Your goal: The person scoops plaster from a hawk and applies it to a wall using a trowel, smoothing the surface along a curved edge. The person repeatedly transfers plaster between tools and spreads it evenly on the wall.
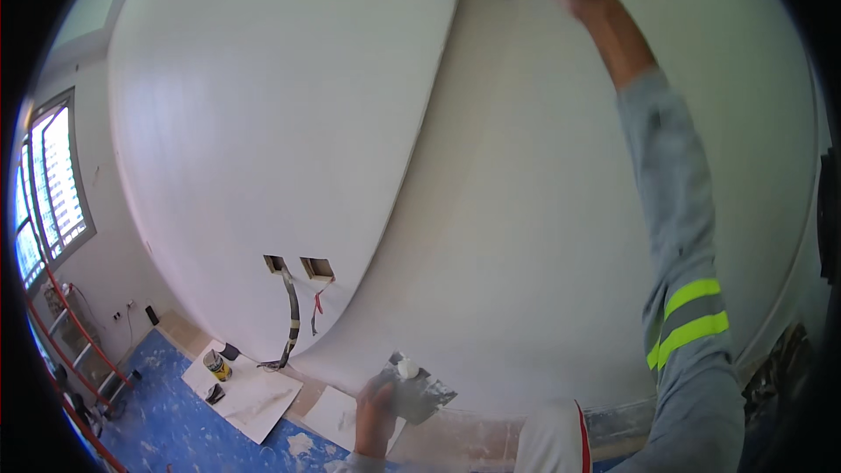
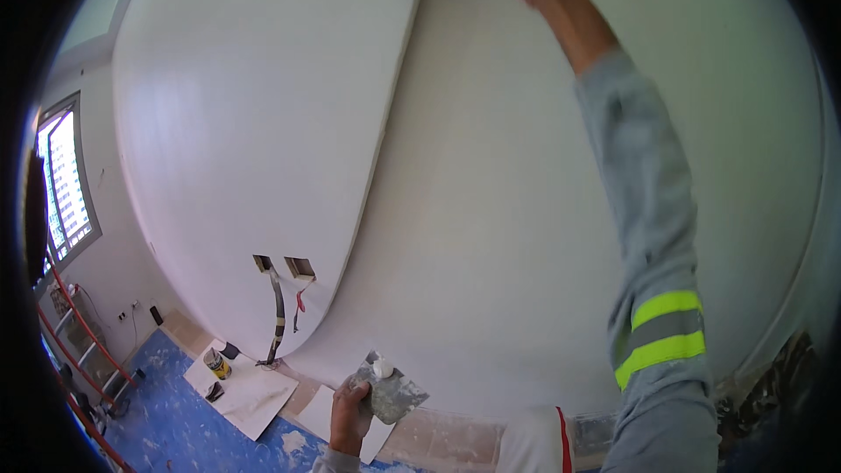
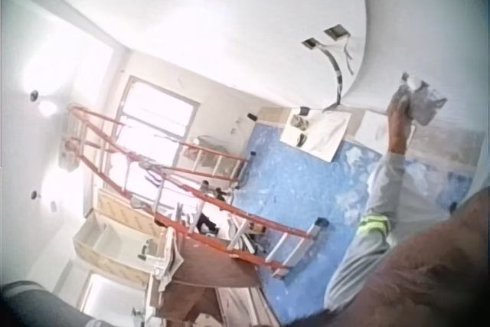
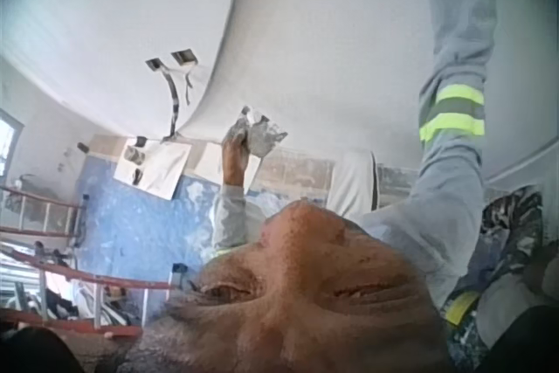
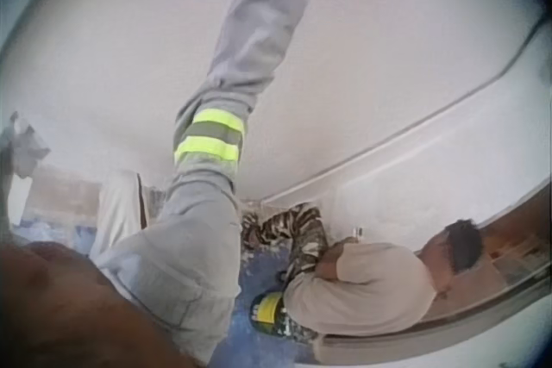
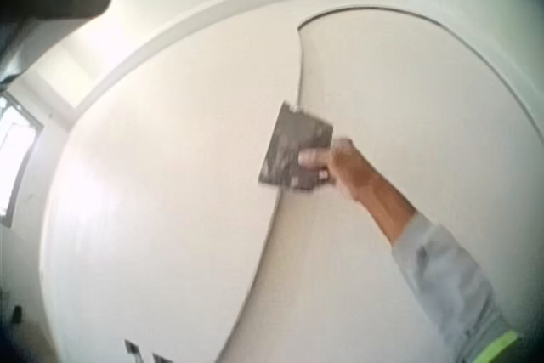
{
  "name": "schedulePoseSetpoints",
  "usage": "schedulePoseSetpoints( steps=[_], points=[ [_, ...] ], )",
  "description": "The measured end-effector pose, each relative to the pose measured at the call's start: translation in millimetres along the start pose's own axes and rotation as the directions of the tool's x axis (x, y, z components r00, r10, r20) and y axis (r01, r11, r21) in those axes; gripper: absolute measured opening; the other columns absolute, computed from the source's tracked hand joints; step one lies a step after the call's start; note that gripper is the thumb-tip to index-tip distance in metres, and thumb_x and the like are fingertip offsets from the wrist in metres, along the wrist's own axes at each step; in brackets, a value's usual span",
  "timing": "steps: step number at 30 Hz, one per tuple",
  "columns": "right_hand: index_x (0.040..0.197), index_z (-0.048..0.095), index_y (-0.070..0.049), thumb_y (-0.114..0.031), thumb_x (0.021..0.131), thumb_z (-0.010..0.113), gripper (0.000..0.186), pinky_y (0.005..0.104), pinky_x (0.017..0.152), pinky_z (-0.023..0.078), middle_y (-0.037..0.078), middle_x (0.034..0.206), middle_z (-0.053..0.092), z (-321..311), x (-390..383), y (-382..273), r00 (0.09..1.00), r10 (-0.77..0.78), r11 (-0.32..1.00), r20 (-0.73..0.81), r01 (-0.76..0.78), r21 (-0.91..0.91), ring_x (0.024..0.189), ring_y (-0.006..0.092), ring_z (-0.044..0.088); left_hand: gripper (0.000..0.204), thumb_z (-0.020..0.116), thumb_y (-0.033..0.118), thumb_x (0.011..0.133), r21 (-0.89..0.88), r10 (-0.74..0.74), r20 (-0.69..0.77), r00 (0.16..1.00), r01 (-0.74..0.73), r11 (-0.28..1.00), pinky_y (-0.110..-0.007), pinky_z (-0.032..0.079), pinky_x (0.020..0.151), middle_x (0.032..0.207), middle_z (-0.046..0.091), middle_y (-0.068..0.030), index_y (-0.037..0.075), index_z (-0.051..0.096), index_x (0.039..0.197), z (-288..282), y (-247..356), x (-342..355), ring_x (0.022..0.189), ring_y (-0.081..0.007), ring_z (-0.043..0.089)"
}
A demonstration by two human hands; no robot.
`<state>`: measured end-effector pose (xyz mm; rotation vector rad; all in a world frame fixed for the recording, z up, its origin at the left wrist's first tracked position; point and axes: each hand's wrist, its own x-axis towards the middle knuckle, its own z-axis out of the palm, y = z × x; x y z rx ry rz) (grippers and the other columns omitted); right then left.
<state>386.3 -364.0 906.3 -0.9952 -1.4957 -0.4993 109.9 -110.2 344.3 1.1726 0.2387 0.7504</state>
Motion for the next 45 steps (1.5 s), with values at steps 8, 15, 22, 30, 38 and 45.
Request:
schedulePoseSetpoints(
  steps=[8, 15, 22, 30, 38, 45],
  points=[
    [0.130, 0.063, -0.011, 0.000, 0.079, 0.064, 0.052, 0.0407, 0.066, 0.052, 0.011, 0.083, 0.061, 153, -338, 54, 0.891, -0.024, 0.945, 0.454, 0.169, -0.282, 0.077, 0.0306, 0.059, 0.045, 0.053, 0.007, 0.089, -0.484, -0.128, 0.050, 0.991, 0.136, 0.864, -0.043, 0.048, 0.102, 0.123, 0.060, -0.0220, -0.011, 0.047, 0.130, 80, 40, -28, 0.111, -0.0319, 0.062],
    [0.138, 0.056, -0.008, 0.005, 0.075, 0.064, 0.065, 0.0400, 0.077, 0.057, 0.015, 0.106, 0.058, 207, -444, 64, 0.844, 0.144, 0.963, 0.516, 0.002, -0.270, 0.094, 0.0330, 0.060, 0.044, 0.052, 0.004, 0.095, -0.095, -0.017, -0.129, 0.991, 0.005, 0.995, -0.043, 0.046, 0.106, 0.129, 0.058, -0.0194, -0.006, 0.043, 0.136, 61, 27, -39, 0.120, -0.0305, 0.058],
    [0.123, 0.063, 0.001, -0.002, 0.085, 0.064, 0.038, 0.0346, 0.062, 0.055, 0.013, 0.091, 0.062, 200, -515, 118, 0.702, 0.313, 0.946, 0.639, -0.173, -0.272, 0.083, 0.0255, 0.064, 0.036, 0.056, 0.008, 0.092, -0.263, 0.032, -0.059, 0.998, -0.047, 0.964, -0.038, 0.053, 0.095, 0.111, 0.066, -0.0171, -0.006, 0.052, 0.126, 71, 65, -50, 0.100, -0.0273, 0.067],
    [0.095, 0.068, 0.009, -0.021, 0.091, 0.072, 0.031, 0.0282, 0.059, 0.054, 0.009, 0.083, 0.070, 183, -510, 120, 0.261, 0.487, -0.230, 0.834, -0.882, 0.410, 0.065, 0.0139, 0.065, 0.034, 0.057, 0.022, 0.093, -0.242, -0.370, -0.037, 0.928, 0.351, 0.905, -0.031, 0.055, 0.050, 0.087, 0.068, -0.0111, -0.006, 0.059, 0.112, 64, 22, -42, 0.053, -0.0185, 0.062],
    [0.099, 0.069, 0.005, -0.017, 0.087, 0.076, 0.026, 0.0317, 0.070, 0.055, 0.008, 0.086, 0.070, 186, -531, 159, 0.312, 0.738, -0.069, 0.598, -0.847, 0.527, 0.073, 0.0173, 0.067, 0.028, 0.051, 0.022, 0.096, -0.277, -0.062, -0.269, 0.961, -0.016, 0.961, -0.029, 0.038, 0.036, 0.065, 0.057, -0.0040, 0.003, 0.055, 0.117, -1, 41, -45, 0.038, -0.0146, 0.043],
    [0.098, 0.070, 0.000, -0.022, 0.076, 0.070, 0.031, 0.0420, 0.079, 0.053, 0.019, 0.092, 0.072, 185, -546, 159, 0.353, 0.459, 0.849, 0.815, -0.446, -0.284, 0.090, 0.0326, 0.069, 0.029, 0.059, 0.013, 0.083, 0.310, -0.051, -0.111, 0.992, 0.083, 0.947, -0.034, 0.052, 0.079, 0.094, 0.066, -0.0102, -0.004, 0.062, 0.106, -79, 51, -8, 0.083, -0.0216, 0.065]
  ],
)
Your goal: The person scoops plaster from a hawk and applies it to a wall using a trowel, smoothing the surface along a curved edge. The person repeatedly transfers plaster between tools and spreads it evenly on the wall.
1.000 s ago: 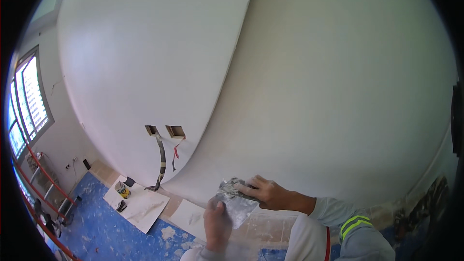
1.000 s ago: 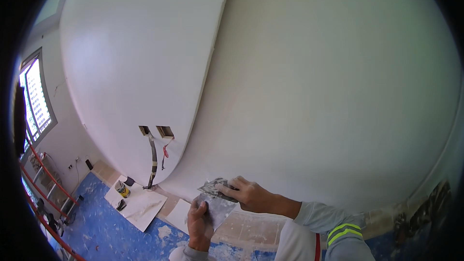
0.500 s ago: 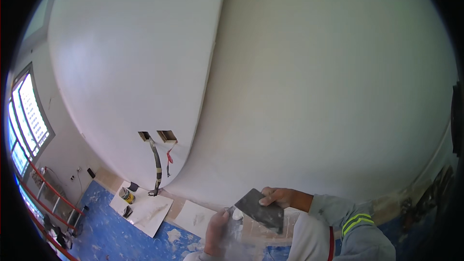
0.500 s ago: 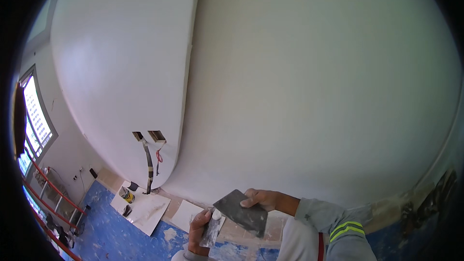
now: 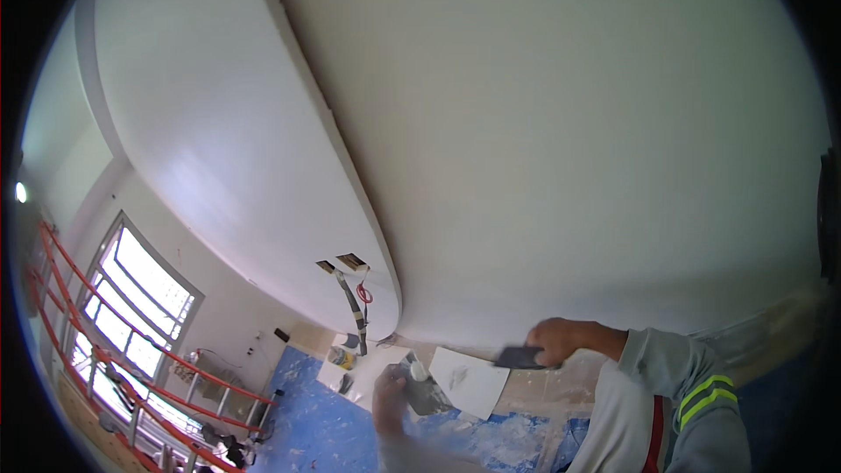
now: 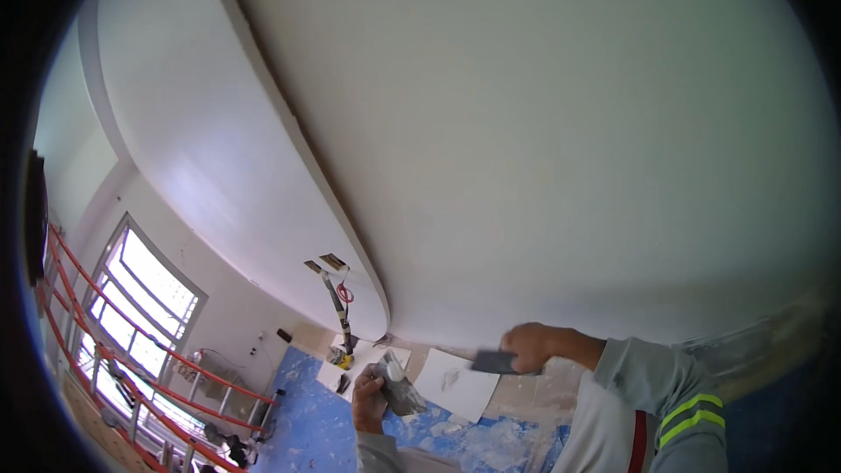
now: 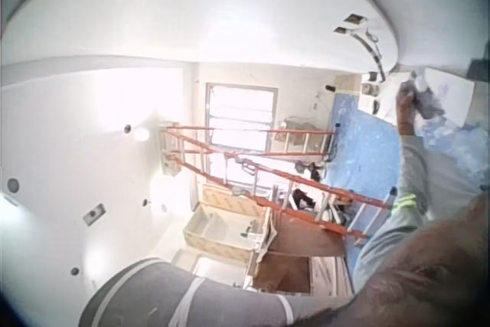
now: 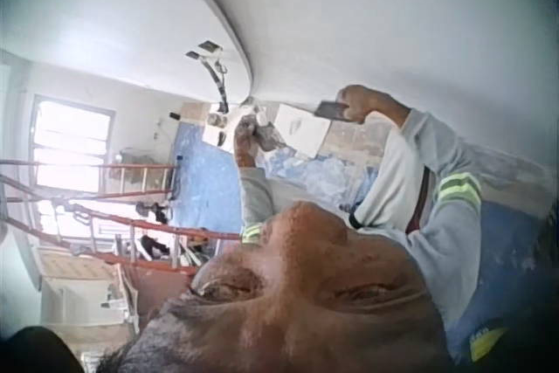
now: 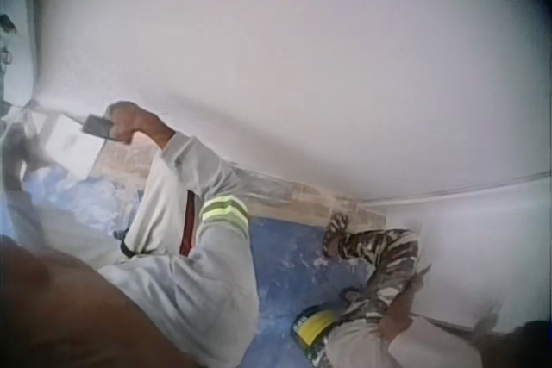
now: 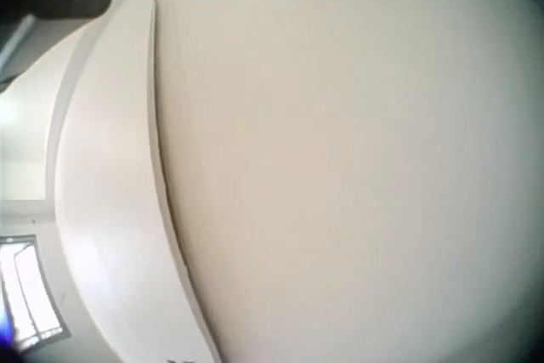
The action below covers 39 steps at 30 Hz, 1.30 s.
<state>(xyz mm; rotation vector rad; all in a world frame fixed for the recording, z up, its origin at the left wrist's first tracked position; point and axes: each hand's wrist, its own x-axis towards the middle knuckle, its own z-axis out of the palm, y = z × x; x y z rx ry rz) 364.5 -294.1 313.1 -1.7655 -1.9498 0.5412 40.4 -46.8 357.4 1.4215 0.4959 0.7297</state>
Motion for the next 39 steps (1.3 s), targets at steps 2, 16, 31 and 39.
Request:
schedulePoseSetpoints(
  steps=[2, 16, 31, 39],
  points=[
    [0.099, 0.069, 0.001, -0.018, 0.072, 0.066, 0.034, 0.0454, 0.080, 0.052, 0.020, 0.097, 0.070, 4, -4, -23, 0.966, 0.034, 0.995, 0.256, -0.008, -0.103, 0.092, 0.0363, 0.067, 0.030, 0.062, 0.007, 0.080, 0.220, -0.096, 0.064, 0.993, 0.080, 0.972, -0.040, 0.054, 0.090, 0.100, 0.068, -0.0149, -0.004, 0.059, 0.107, -71, -16, 3, 0.092, -0.0290, 0.068],
    [0.098, 0.068, 0.008, -0.032, 0.092, 0.065, 0.040, 0.0377, 0.080, 0.053, 0.019, 0.093, 0.072, -55, -37, -26, 0.936, 0.343, 0.723, -0.080, -0.208, 0.659, 0.085, 0.0225, 0.069, 0.036, 0.055, 0.018, 0.087, 0.139, -0.502, -0.178, 0.846, 0.527, 0.838, -0.039, 0.056, 0.085, 0.100, 0.070, -0.0143, -0.005, 0.064, 0.113, -38, -51, 5, 0.089, -0.0259, 0.069],
    [0.109, 0.066, 0.002, -0.015, 0.098, 0.062, 0.021, 0.0294, 0.084, 0.052, 0.007, 0.102, 0.070, -212, -33, -144, 0.095, 0.016, 0.625, -0.995, 0.776, 0.084, 0.093, 0.0146, 0.066, 0.026, 0.054, 0.017, 0.094, 0.035, -0.172, -0.158, 0.972, 0.179, 0.983, -0.036, 0.053, 0.086, 0.099, 0.072, -0.0147, -0.002, 0.069, 0.102, -126, -112, 35, 0.098, -0.0271, 0.069],
    [0.104, 0.068, -0.003, -0.022, 0.096, 0.054, 0.025, 0.0521, 0.092, 0.045, 0.010, 0.085, 0.068, -376, 17, -233, -0.400, -0.597, 0.784, -0.695, -0.105, -0.612, 0.085, 0.0307, 0.064, 0.024, 0.052, 0.006, 0.089, 0.053, 0.003, -0.123, 0.992, 0.003, 0.999, -0.042, 0.049, 0.097, 0.104, 0.066, -0.0136, -0.004, 0.061, 0.108, -84, -99, 54, 0.098, -0.0293, 0.064]
  ],
)
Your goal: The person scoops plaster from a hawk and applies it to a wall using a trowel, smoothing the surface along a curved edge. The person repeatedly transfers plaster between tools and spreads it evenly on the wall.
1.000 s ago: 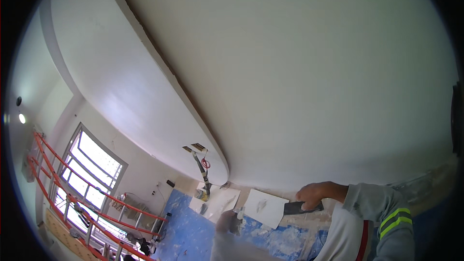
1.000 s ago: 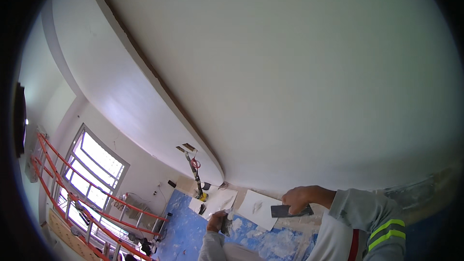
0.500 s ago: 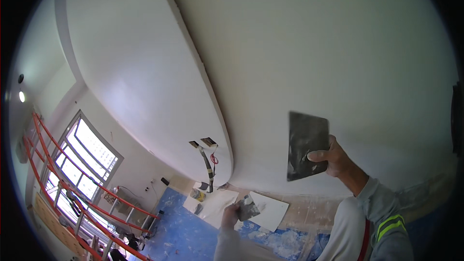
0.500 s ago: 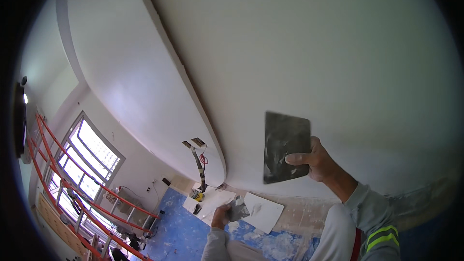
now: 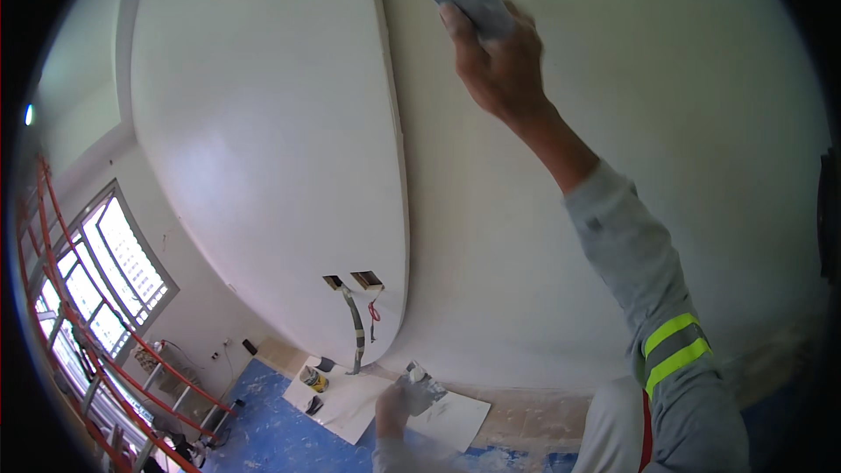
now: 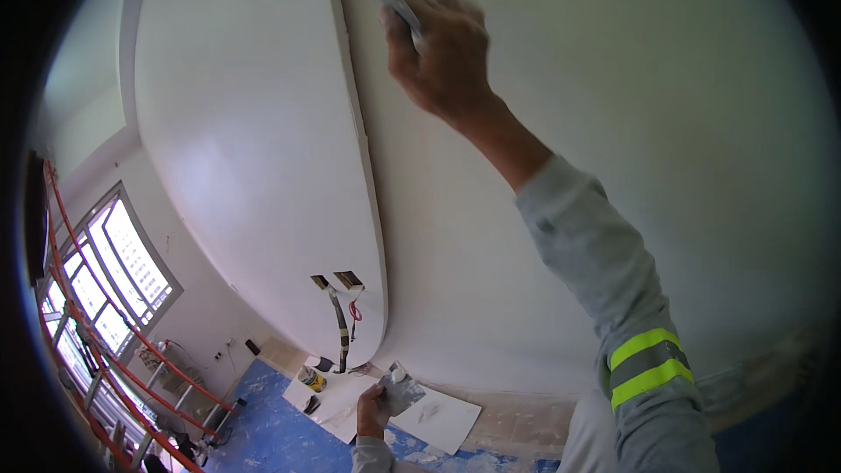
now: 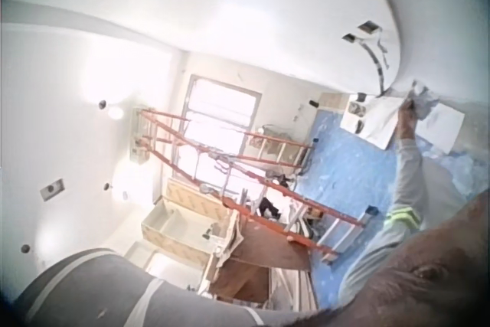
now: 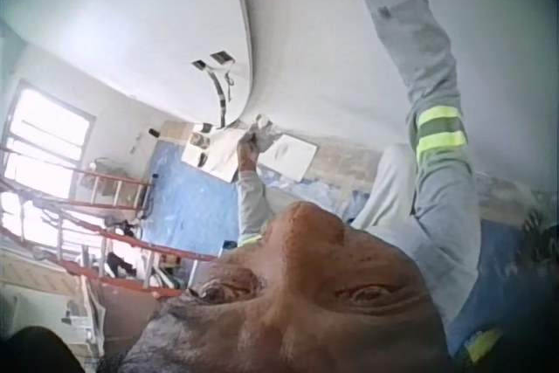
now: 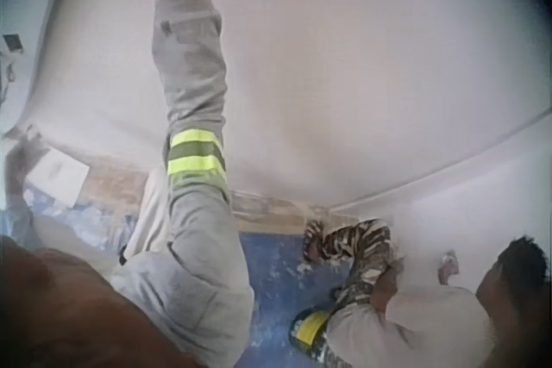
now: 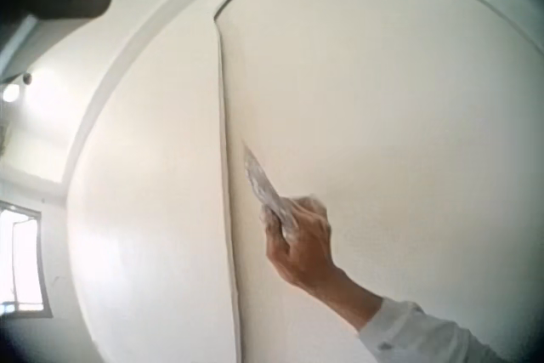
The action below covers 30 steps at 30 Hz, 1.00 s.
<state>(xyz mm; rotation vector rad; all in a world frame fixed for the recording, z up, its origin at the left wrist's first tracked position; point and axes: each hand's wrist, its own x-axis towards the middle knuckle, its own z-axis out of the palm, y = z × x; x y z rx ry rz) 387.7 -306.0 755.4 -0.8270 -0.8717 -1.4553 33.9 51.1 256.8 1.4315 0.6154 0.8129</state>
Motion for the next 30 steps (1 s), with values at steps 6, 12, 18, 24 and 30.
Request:
schedulePoseSetpoints(
  steps=[6, 12, 18, 24, 30],
  points=[
    [0.113, 0.065, -0.007, -0.026, 0.097, 0.049, 0.029, 0.0608, 0.114, 0.020, 0.008, 0.096, 0.067, 63, 37, 39, 0.990, -0.136, 0.991, -0.022, 0.136, -0.022, 0.106, 0.0318, 0.060, 0.028, 0.051, 0.009, 0.089, -0.007, 0.098, 0.134, 0.986, -0.098, 0.995, -0.040, 0.048, 0.097, 0.105, 0.066, -0.0153, -0.007, 0.060, 0.110, -23, -36, 24, 0.100, -0.0287, 0.063],
    [0.126, 0.061, 0.001, -0.039, 0.104, 0.035, 0.052, 0.0613, 0.120, 0.005, 0.018, 0.112, 0.066, 82, 55, 31, 0.997, -0.040, 0.997, 0.069, 0.045, -0.068, 0.120, 0.0351, 0.053, 0.033, 0.049, 0.008, 0.090, 0.009, 0.026, 0.055, 0.998, -0.027, 1.000, -0.041, 0.047, 0.098, 0.110, 0.066, -0.0167, -0.010, 0.058, 0.116, 13, -12, 8, 0.102, -0.0290, 0.063],
    [0.132, 0.057, 0.001, -0.026, 0.101, 0.037, 0.046, 0.0622, 0.120, 0.009, 0.021, 0.124, 0.062, 96, 59, 32, 0.994, -0.076, 0.983, 0.076, 0.088, -0.164, 0.125, 0.0356, 0.051, 0.032, 0.048, 0.006, 0.091, -0.052, 0.026, 0.005, 1.000, -0.025, 0.998, -0.040, 0.047, 0.099, 0.111, 0.065, -0.0173, -0.010, 0.057, 0.117, 5, -10, 2, 0.103, -0.0286, 0.063],
    [0.139, 0.052, 0.002, -0.024, 0.099, 0.039, 0.049, 0.0577, 0.122, 0.006, 0.021, 0.138, 0.056, 99, 63, 28, 0.996, 0.005, 0.982, 0.095, 0.013, -0.190, 0.135, 0.0355, 0.044, 0.032, 0.049, 0.005, 0.091, -0.239, -0.027, -0.005, 1.000, 0.025, 0.971, -0.039, 0.047, 0.099, 0.111, 0.065, -0.0171, -0.010, 0.057, 0.118, 24, 12, -8, 0.104, -0.0279, 0.062],
    [0.139, 0.051, 0.002, -0.024, 0.100, 0.038, 0.049, 0.0577, 0.123, 0.005, 0.021, 0.139, 0.055, 98, 64, 19, 0.991, 0.056, 0.988, 0.118, -0.038, -0.150, 0.136, 0.0367, 0.043, 0.032, 0.049, 0.005, 0.091, -0.281, -0.036, -0.015, 0.999, 0.030, 0.959, -0.037, 0.047, 0.099, 0.111, 0.065, -0.0158, -0.009, 0.057, 0.118, 42, 41, -23, 0.105, -0.0271, 0.062]
  ],
)
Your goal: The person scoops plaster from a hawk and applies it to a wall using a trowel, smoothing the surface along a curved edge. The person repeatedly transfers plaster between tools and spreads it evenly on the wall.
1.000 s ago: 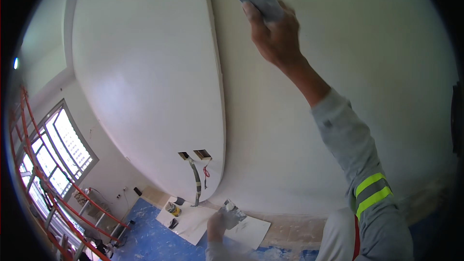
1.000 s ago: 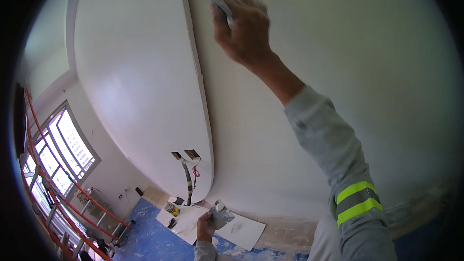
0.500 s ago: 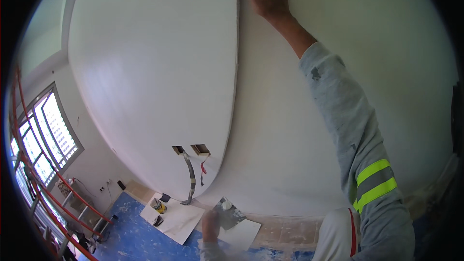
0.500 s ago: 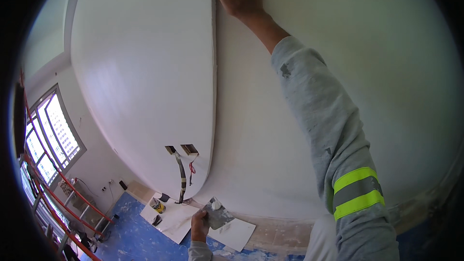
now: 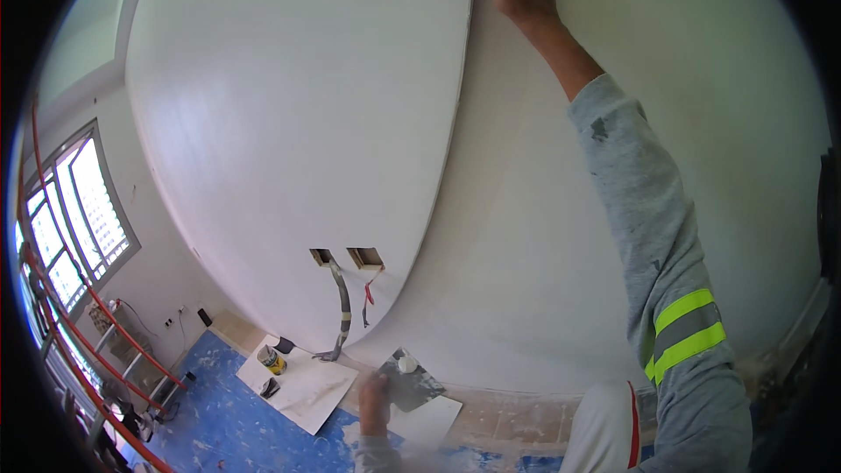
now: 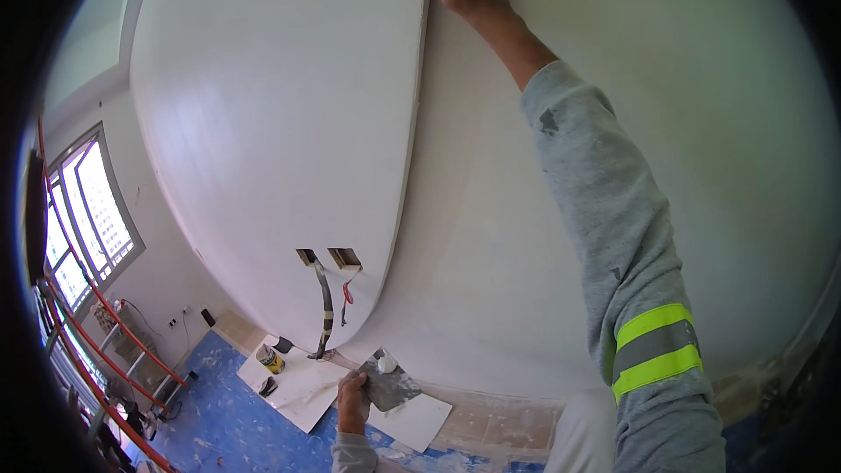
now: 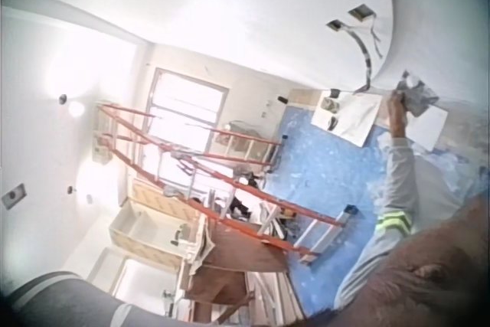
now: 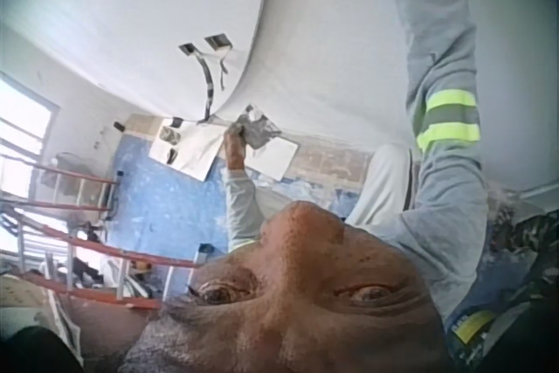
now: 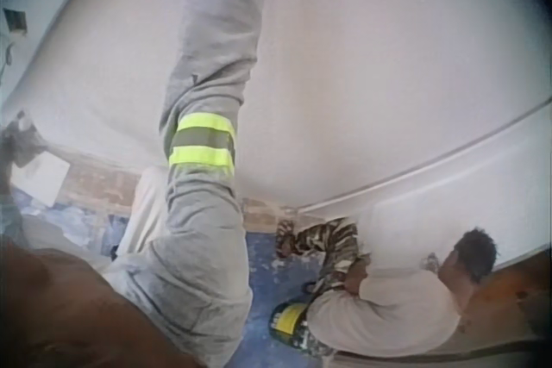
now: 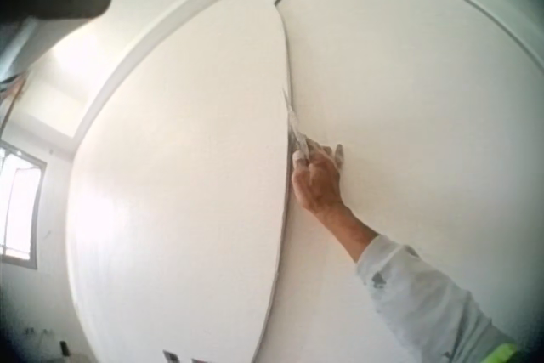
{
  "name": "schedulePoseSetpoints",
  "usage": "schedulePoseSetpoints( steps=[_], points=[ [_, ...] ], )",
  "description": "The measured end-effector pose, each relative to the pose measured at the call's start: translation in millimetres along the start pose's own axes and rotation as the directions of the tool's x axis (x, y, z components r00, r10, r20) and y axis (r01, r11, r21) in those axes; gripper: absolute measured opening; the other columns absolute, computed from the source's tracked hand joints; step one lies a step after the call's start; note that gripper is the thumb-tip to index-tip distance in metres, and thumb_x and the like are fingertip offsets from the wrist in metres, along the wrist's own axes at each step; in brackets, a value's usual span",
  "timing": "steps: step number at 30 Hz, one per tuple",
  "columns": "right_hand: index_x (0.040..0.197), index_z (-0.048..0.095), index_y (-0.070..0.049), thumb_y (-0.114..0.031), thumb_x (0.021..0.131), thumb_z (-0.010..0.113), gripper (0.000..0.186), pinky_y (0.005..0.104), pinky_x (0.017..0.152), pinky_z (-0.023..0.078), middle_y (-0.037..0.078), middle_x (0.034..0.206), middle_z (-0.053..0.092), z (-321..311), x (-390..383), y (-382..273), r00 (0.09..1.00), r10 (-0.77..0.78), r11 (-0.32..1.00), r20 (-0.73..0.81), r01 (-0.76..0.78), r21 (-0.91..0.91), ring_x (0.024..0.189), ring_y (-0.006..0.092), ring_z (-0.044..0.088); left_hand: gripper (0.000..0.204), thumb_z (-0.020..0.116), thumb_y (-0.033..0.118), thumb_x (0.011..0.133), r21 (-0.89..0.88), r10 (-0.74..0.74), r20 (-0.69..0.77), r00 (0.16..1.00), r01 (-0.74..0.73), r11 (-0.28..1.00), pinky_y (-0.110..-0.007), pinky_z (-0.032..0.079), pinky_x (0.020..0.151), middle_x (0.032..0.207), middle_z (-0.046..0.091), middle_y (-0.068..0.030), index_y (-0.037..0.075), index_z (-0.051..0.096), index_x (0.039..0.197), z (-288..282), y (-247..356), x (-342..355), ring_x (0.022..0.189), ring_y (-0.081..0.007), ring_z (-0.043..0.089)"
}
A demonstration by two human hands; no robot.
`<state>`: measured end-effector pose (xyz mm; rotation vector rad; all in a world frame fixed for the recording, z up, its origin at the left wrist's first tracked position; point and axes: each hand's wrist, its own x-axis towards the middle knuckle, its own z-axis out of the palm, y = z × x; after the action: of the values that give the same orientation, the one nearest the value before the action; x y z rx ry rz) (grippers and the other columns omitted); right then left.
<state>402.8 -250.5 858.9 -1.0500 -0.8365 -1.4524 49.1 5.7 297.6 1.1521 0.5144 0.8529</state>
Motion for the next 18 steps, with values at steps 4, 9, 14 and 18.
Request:
schedulePoseSetpoints(
  steps=[4, 9, 14, 18],
  points=[
    [0.139, 0.051, 0.004, -0.020, 0.099, 0.038, 0.048, 0.0594, 0.122, 0.008, 0.023, 0.139, 0.055, 2, -7, 13, 0.993, -0.120, 0.989, 0.002, 0.119, -0.082, 0.135, 0.0375, 0.044, 0.032, 0.050, 0.006, 0.091, -0.038, 0.040, 0.022, 0.999, -0.039, 0.999, -0.035, 0.047, 0.098, 0.111, 0.065, -0.0150, -0.008, 0.058, 0.118, 6, 4, -5, 0.105, -0.0255, 0.062],
    [0.138, 0.050, 0.005, -0.017, 0.094, 0.040, 0.051, 0.0615, 0.121, 0.011, 0.026, 0.137, 0.055, 5, -23, 10, 0.988, -0.149, 0.980, 0.036, 0.153, -0.125, 0.135, 0.0409, 0.044, 0.031, 0.050, 0.008, 0.091, 0.019, 0.040, 0.020, 0.999, -0.040, 0.999, -0.034, 0.048, 0.097, 0.110, 0.065, -0.0138, -0.007, 0.059, 0.117, 2, 2, -2, 0.103, -0.0236, 0.062],
    [0.138, 0.049, 0.004, -0.016, 0.092, 0.042, 0.051, 0.0630, 0.120, 0.008, 0.025, 0.138, 0.053, -1, -44, 1, 0.984, -0.147, 0.981, 0.102, 0.158, -0.114, 0.136, 0.0431, 0.040, 0.031, 0.051, 0.008, 0.092, 0.096, 0.070, 0.034, 0.997, -0.073, 0.993, -0.035, 0.049, 0.096, 0.110, 0.065, -0.0133, -0.007, 0.059, 0.117, -2, 0, 0, 0.102, -0.0236, 0.063],
    [0.127, 0.056, 0.007, -0.014, 0.092, 0.047, 0.042, 0.0561, 0.105, 0.041, 0.022, 0.113, 0.066, 0, -56, 12, 0.808, -0.585, 0.697, -0.060, 0.464, -0.547, 0.109, 0.0341, 0.062, 0.031, 0.051, 0.009, 0.092, 0.097, 0.085, 0.053, 0.995, -0.090, 0.991, -0.036, 0.049, 0.094, 0.109, 0.065, -0.0136, -0.007, 0.059, 0.117, 5, 0, 2, 0.101, -0.0232, 0.063]
  ],
)
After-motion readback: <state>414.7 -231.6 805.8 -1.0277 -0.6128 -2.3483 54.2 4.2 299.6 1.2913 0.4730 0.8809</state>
